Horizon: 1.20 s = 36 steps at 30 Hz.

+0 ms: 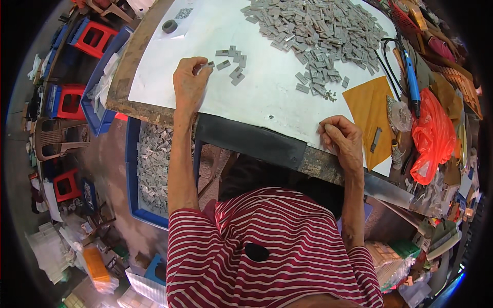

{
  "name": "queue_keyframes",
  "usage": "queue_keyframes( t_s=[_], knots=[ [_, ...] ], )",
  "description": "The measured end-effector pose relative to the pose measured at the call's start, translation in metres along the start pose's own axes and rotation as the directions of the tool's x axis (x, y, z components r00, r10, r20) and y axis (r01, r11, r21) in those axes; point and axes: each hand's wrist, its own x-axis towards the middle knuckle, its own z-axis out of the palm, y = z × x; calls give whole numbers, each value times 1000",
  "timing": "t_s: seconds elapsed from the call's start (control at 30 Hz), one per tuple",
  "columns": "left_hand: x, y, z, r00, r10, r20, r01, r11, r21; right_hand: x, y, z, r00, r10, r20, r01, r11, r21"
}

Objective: Assembling small metal hardware components by hand at a workbench.

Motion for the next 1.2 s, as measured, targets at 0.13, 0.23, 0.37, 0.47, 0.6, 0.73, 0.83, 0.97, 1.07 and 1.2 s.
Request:
queue_keyframes(
  t_s=[0.13,0.23,0.37,0.47,0.6,0.73,0.83,0.97,1.07,1.2],
  knots=[
    [-1,1,-1,1000,27,7,-27,1000,1,-2,-4,1,1000,10,-9,-10,1000,16],
    [-2,2,-1,1000,15,10,-15,1000,-3,-5,-6,1,1000,11,-22,-9,999,49],
    [-1,0,-2,1000,19,16,-20,1000,20,-7,-6,1,1000,12,-14,-12,1000,16],
    [-2,4,-1,999,39,1,-39,999,36,-8,-6,1,1000,24,-14,-23,999,29],
    [-1,4,-2,997,78,-18,-77,995,67,-6,-3,1,1000,17,-8,-17,1000,10],
    [-2,0,-2,937,347,-42,-334,923,192,-6,-2,0,999,37,11,-37,999,-5],
    [-2,-1,0,982,184,-36,-182,982,56,-5,-2,2,1000,25,-4,-25,1000,1],
    [0,1,-2,988,155,2,-155,983,95,-4,-3,4,1000,21,1,-21,1000,-3],
    [1,1,-3,987,159,24,-161,983,85,-4,-3,5,1000,27,-16,-27,999,-18],
    [-7,4,-9,976,220,3,-218,967,134,-5,-5,8,1000,18,-11,-18,1000,-18]
  ],
)
